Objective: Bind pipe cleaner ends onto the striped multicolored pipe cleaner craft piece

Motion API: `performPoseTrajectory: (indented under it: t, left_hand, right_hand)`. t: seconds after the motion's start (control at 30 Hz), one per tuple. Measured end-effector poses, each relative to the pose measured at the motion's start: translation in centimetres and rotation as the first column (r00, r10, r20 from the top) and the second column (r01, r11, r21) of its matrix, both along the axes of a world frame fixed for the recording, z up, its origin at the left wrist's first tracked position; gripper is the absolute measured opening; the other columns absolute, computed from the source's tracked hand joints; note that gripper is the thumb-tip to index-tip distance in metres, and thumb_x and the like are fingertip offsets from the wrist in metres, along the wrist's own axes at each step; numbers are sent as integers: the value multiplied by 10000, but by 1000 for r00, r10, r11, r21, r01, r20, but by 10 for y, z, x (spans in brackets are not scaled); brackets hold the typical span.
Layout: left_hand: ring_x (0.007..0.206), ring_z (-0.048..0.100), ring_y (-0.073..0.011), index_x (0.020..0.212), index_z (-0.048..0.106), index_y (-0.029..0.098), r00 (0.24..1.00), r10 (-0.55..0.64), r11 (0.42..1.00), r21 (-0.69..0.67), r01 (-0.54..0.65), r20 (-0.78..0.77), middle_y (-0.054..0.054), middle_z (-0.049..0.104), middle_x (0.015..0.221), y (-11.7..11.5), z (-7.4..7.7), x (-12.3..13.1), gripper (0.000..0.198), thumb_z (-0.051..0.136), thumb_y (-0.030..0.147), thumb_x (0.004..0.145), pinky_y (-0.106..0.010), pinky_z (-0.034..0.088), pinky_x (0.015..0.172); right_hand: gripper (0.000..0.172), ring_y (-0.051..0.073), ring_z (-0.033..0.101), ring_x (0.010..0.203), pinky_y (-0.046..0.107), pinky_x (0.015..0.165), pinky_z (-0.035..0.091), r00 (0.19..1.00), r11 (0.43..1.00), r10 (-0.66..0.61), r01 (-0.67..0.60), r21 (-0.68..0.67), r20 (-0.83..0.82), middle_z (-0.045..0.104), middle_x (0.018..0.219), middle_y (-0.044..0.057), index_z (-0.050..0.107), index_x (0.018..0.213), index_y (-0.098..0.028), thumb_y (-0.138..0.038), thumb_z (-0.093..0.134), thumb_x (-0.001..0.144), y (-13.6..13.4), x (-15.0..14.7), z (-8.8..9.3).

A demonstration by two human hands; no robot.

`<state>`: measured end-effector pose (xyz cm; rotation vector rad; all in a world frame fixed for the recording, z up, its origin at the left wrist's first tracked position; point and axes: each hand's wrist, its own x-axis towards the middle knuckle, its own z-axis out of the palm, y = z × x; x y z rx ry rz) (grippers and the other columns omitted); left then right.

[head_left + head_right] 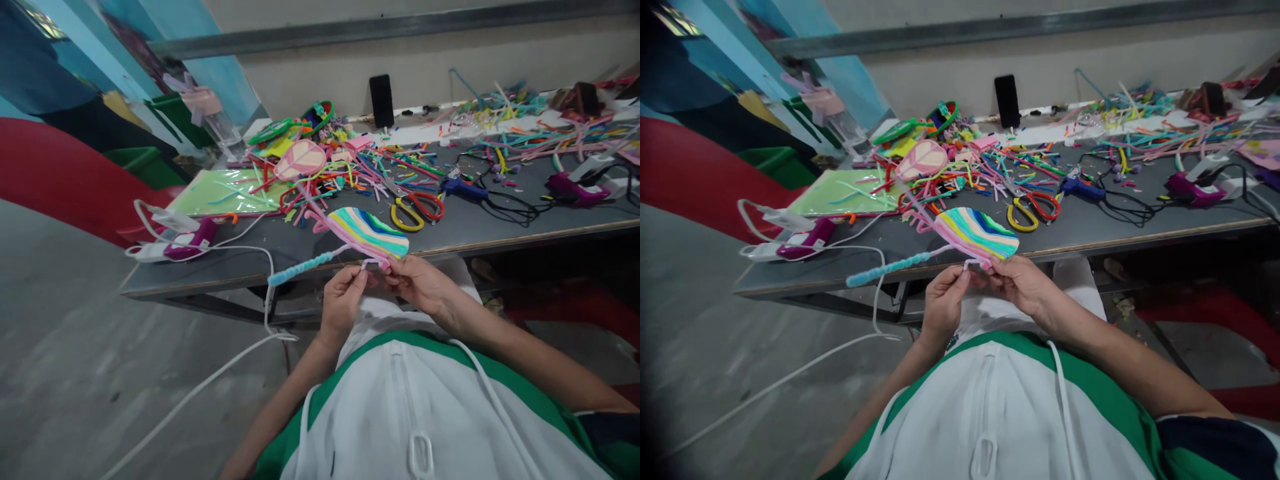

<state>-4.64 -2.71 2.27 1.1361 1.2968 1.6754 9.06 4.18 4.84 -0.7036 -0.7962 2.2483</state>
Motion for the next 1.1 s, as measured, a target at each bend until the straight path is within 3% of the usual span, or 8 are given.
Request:
performPoseTrajectory:
  t: [0.33,0.5,0.63,0.73,0.8,0.87,0.97,1.1]
  left_hand:
    - [638,568,-141,663,611,177,986,51,997,-47,-59,-160,-6,606,641,-4,2,-6,221,536,270,848,-246,440,632]
    - [631,534,-123,626,588,166,934,-96,985,-167,39,-344,5,582,631,-7,7,-5,236,509,221,842,-234,403,619]
    - [647,552,-125,630,587,160,901,-221,966,-212,149,-372,-5,590,645,-8,7,-4,255,489,234,853,-235,413,634]
    - [676,571,-136,727,619,157,871,-296,947,-237,215,-392,-20,609,700,-9,9,-5,205,499,263,856,-241,434,645]
    - [733,585,-151,869,633,154,848,-280,954,-227,194,-449,-42,631,800,-10,14,-7,162,541,282,836,-257,454,681]
    - [842,601,-178,1032,604,148,846,-230,969,-192,154,-481,-79,637,962,-11,21,-7,285,614,297,789,-287,471,761]
    - [978,592,-212,1121,567,148,897,-142,987,-133,94,-419,-113,615,1101,-10,32,-5,418,663,330,758,-324,462,863]
    - [897,597,-173,960,623,160,986,-111,989,-109,98,-125,-70,645,962,-3,33,7,251,552,377,854,-295,466,831]
  right_hand:
    - [171,68,388,527,215,478,325,1000,998,-3,5,56,-27,524,626,-8,604,646,-147,-240,742,682,-2,2,1]
    - [234,56,396,530,199,487,340,989,998,-61,63,12,-134,509,586,-24,599,599,-138,-216,818,586,-2,2,7]
    - [253,54,419,537,201,518,371,983,991,-128,133,28,-132,525,595,-31,590,585,-151,-239,827,586,2,4,8]
    - [222,59,448,545,198,530,386,977,980,-187,193,49,-105,544,594,-37,606,594,-162,-224,819,581,4,5,5]
    - [207,63,477,558,193,534,393,979,978,-194,197,64,-62,580,614,-26,629,612,-156,-214,819,553,5,6,3]
    - [205,61,482,547,188,527,391,982,979,-188,190,78,-31,599,618,-20,645,623,-148,-211,817,530,5,5,2]
    - [179,60,461,516,200,527,389,974,966,-223,225,129,-29,599,603,-30,666,655,-159,-231,803,565,4,1,-1]
    - [147,88,499,548,238,586,414,957,935,-289,287,210,-19,606,595,-32,666,663,-185,-272,783,638,0,-4,-3]
